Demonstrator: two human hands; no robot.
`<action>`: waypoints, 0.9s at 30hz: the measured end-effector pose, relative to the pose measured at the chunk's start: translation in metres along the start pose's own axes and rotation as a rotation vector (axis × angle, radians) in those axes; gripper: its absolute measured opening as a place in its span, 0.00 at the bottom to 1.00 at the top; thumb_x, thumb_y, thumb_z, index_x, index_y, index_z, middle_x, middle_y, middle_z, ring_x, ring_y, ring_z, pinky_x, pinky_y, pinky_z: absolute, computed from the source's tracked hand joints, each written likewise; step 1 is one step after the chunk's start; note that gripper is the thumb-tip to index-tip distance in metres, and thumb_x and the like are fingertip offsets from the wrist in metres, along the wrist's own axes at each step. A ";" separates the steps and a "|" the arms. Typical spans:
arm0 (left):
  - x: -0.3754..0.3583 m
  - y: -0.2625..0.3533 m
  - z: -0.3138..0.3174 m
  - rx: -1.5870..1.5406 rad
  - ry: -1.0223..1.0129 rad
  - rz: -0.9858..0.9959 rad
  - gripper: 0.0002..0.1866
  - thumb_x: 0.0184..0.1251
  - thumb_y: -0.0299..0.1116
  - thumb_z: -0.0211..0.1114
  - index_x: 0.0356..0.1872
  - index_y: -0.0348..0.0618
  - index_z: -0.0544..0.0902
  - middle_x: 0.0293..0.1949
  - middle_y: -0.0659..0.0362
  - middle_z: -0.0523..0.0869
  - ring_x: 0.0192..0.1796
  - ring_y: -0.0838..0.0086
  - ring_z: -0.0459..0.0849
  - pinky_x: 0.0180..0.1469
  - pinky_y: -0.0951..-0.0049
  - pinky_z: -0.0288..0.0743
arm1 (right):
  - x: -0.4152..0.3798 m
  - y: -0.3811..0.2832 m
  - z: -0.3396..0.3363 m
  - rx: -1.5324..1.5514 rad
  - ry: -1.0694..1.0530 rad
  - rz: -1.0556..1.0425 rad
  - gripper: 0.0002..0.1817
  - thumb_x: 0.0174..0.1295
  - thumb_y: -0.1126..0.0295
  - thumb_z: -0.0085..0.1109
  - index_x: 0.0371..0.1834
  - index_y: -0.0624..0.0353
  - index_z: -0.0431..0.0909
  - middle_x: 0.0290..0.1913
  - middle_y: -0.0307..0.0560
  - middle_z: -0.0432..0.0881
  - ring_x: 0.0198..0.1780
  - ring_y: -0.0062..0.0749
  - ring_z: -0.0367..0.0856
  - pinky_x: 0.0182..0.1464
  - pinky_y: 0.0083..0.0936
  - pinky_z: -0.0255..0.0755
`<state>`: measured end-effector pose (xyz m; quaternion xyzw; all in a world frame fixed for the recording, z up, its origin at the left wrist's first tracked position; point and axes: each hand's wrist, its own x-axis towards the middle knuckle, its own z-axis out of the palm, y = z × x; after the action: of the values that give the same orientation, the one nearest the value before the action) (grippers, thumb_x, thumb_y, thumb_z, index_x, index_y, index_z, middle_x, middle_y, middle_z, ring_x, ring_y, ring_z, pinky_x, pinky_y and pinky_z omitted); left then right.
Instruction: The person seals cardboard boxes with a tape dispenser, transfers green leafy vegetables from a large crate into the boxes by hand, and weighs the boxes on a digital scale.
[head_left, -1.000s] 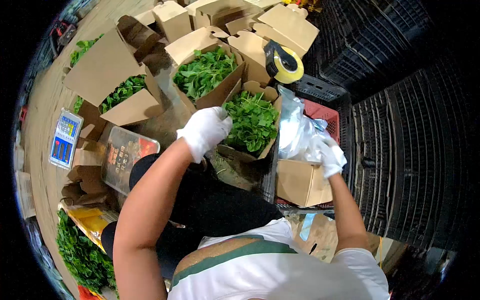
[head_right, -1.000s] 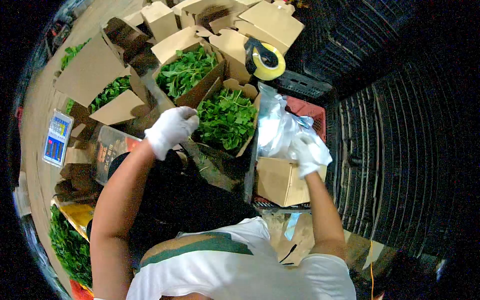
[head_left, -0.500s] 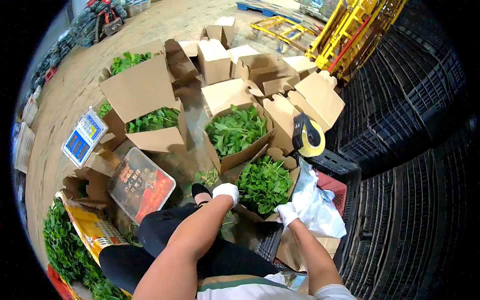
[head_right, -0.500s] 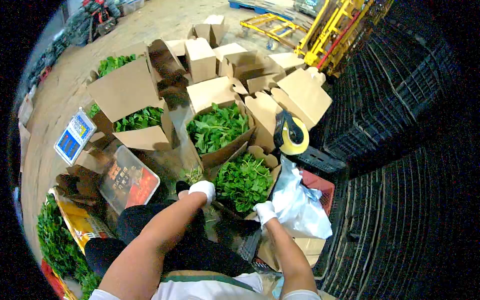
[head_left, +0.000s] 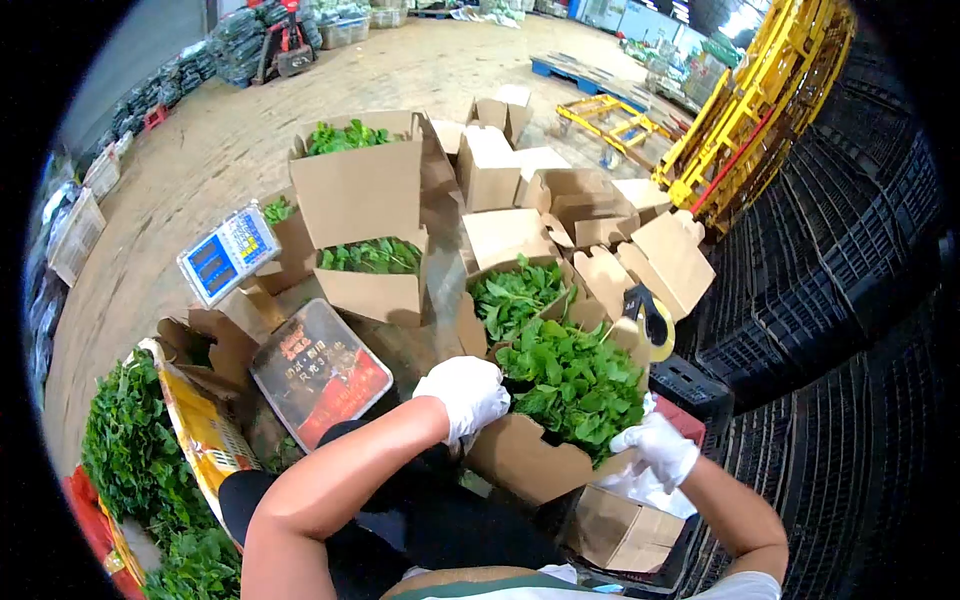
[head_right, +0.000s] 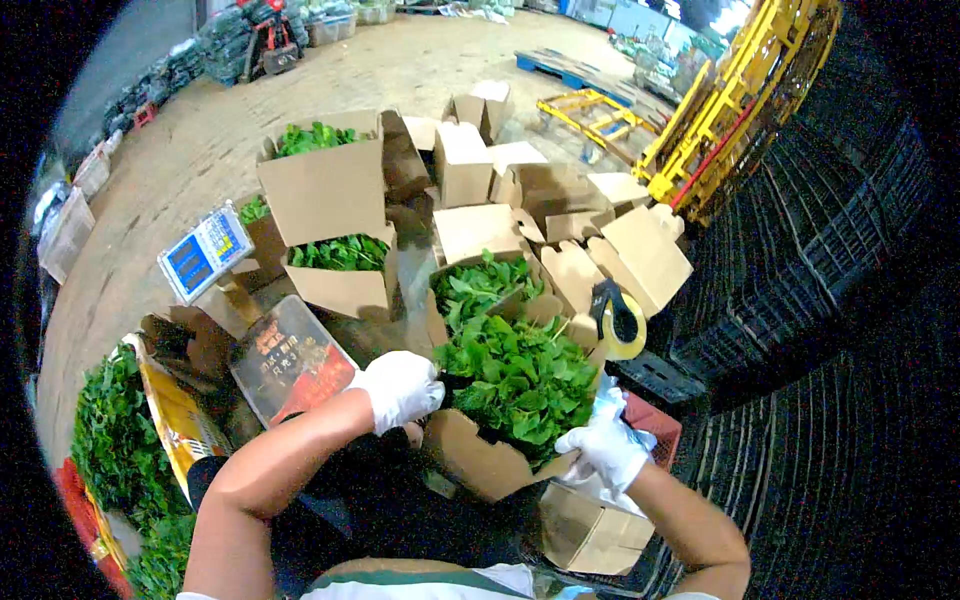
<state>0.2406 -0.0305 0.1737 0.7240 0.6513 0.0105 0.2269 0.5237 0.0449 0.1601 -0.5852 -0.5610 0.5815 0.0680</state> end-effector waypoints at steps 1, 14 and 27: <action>-0.012 -0.006 -0.001 0.164 0.112 0.160 0.11 0.53 0.34 0.54 0.24 0.44 0.84 0.27 0.52 0.83 0.33 0.57 0.83 0.38 0.62 0.76 | -0.014 -0.022 0.001 -0.008 -0.033 -0.034 0.16 0.45 0.76 0.60 0.40 0.64 0.77 0.28 0.47 0.81 0.19 0.32 0.76 0.17 0.27 0.69; -0.091 -0.182 -0.083 0.230 0.507 -0.267 0.09 0.49 0.36 0.61 0.29 0.44 0.81 0.25 0.54 0.80 0.30 0.57 0.81 0.33 0.62 0.77 | 0.023 -0.214 0.131 -0.193 -0.282 -0.199 0.10 0.50 0.67 0.55 0.32 0.62 0.76 0.25 0.55 0.81 0.20 0.39 0.80 0.16 0.25 0.69; -0.172 -0.314 0.028 -0.875 0.743 -0.996 0.15 0.61 0.38 0.57 0.41 0.37 0.78 0.34 0.48 0.81 0.30 0.62 0.82 0.29 0.67 0.80 | 0.106 -0.144 0.375 0.006 -0.517 -0.180 0.10 0.56 0.70 0.55 0.33 0.69 0.73 0.25 0.56 0.80 0.20 0.41 0.82 0.15 0.28 0.72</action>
<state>-0.0714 -0.1869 0.0894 0.1375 0.8713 0.4072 0.2369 0.1242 -0.0399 0.0829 -0.3650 -0.6076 0.7050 -0.0244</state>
